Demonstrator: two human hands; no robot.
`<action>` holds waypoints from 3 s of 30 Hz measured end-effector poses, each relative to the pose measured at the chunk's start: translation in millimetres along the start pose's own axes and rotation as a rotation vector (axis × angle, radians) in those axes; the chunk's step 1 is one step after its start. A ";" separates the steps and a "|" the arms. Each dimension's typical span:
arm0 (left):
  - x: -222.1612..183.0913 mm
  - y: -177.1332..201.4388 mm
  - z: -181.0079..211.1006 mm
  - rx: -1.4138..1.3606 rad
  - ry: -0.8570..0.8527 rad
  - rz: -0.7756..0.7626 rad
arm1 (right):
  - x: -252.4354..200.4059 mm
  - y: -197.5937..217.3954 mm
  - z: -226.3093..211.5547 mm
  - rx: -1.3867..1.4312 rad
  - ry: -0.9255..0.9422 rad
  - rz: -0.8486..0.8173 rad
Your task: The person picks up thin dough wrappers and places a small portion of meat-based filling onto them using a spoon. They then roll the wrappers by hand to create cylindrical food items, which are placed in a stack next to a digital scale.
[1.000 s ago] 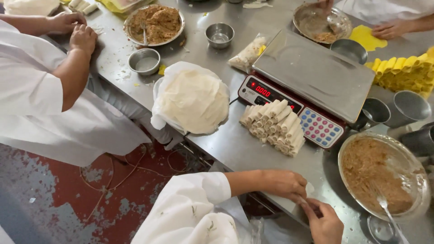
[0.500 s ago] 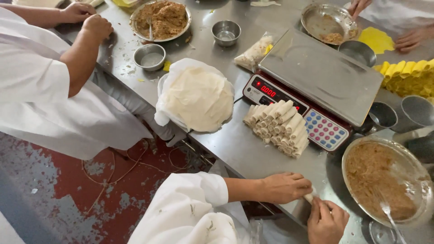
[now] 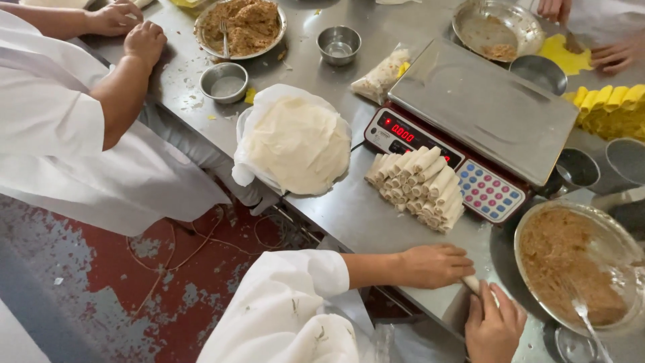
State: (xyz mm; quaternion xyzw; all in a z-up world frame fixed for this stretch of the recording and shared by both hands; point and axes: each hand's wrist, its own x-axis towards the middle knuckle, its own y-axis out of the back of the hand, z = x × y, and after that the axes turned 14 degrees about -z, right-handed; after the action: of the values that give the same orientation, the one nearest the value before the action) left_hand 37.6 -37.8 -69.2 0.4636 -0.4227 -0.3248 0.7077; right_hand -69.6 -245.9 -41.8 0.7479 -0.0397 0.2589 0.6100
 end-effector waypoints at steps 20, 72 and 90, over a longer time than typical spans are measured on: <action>-68.8 107.0 44.5 -0.660 0.147 0.054 | 33.4 65.3 -95.5 0.642 -0.243 -0.060; -269.6 323.2 -201.4 -0.514 1.248 1.120 | 18.9 10.3 -96.9 0.287 -0.094 -0.022; -78.0 113.9 21.0 -2.180 -0.121 0.576 | 63.8 15.6 -142.0 2.280 -0.606 -0.067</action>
State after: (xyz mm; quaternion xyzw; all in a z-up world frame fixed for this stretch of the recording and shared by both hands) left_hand -7.2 61.6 18.1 -0.5327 -0.0382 -0.3670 0.7616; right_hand -68.5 -100.9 17.3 0.8922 0.0910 -0.0596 -0.4384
